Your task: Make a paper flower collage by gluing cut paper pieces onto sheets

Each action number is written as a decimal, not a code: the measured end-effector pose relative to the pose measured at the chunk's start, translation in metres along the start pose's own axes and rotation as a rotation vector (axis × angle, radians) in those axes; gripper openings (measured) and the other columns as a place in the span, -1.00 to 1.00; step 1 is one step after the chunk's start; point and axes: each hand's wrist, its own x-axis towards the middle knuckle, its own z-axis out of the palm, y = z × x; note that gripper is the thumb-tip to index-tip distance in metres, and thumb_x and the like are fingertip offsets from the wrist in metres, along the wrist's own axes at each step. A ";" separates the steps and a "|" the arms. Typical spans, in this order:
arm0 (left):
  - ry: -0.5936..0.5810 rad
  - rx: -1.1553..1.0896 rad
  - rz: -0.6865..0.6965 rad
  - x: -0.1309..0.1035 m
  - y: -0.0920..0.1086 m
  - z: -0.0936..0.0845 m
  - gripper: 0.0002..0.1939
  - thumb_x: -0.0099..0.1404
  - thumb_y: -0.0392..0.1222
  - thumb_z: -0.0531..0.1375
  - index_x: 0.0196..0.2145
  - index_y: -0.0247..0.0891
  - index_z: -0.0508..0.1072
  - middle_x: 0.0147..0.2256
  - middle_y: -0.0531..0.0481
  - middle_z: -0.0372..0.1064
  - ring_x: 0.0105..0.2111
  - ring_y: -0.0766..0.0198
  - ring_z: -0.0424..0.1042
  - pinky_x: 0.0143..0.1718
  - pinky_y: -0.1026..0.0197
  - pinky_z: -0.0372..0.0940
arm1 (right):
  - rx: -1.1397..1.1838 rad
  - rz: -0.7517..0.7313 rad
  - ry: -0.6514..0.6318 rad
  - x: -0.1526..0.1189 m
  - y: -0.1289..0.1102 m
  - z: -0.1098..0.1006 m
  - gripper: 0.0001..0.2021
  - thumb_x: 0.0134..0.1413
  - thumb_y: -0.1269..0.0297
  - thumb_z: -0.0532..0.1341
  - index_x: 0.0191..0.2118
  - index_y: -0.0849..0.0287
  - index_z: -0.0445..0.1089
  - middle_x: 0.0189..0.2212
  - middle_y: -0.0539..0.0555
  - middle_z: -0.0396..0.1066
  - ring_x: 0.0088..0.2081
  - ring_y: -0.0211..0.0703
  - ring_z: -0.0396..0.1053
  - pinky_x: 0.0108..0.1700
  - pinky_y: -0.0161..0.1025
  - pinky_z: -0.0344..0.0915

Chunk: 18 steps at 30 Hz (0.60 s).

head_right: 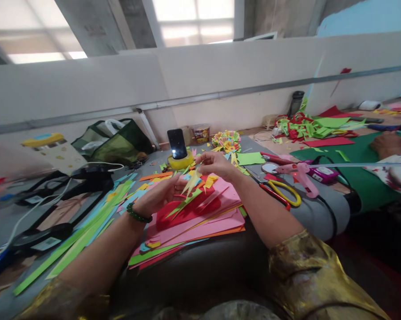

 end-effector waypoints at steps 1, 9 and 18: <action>0.015 0.012 0.018 0.001 -0.002 0.003 -0.51 0.02 0.24 0.39 -0.42 -0.31 0.54 -0.39 -0.06 0.53 -0.38 0.30 0.46 -0.34 0.30 0.31 | 0.002 0.005 -0.018 0.000 0.001 0.002 -0.73 -0.41 0.32 0.39 -0.43 0.18 0.40 -0.65 -0.13 0.36 -0.59 -0.37 0.27 -0.49 -0.35 0.23; 0.017 0.136 0.148 0.003 -0.012 0.012 -0.48 -0.14 0.24 0.45 -0.54 -0.31 0.49 -0.52 0.02 0.43 -0.48 0.34 0.35 -0.34 0.25 0.28 | -0.021 -0.002 -0.095 0.000 0.006 0.004 -0.72 -0.35 0.32 0.39 -0.37 0.20 0.42 -0.62 -0.12 0.37 -0.55 -0.36 0.30 -0.46 -0.35 0.25; 0.031 0.353 0.202 -0.002 -0.007 0.012 -0.59 0.00 0.14 0.35 -0.58 -0.30 0.42 -0.60 0.09 0.24 -0.54 0.39 0.17 -0.46 0.27 0.14 | -0.092 -0.048 -0.156 -0.001 0.007 0.002 -0.73 -0.28 0.30 0.37 -0.34 0.20 0.41 -0.61 -0.11 0.37 -0.55 -0.35 0.30 -0.47 -0.35 0.24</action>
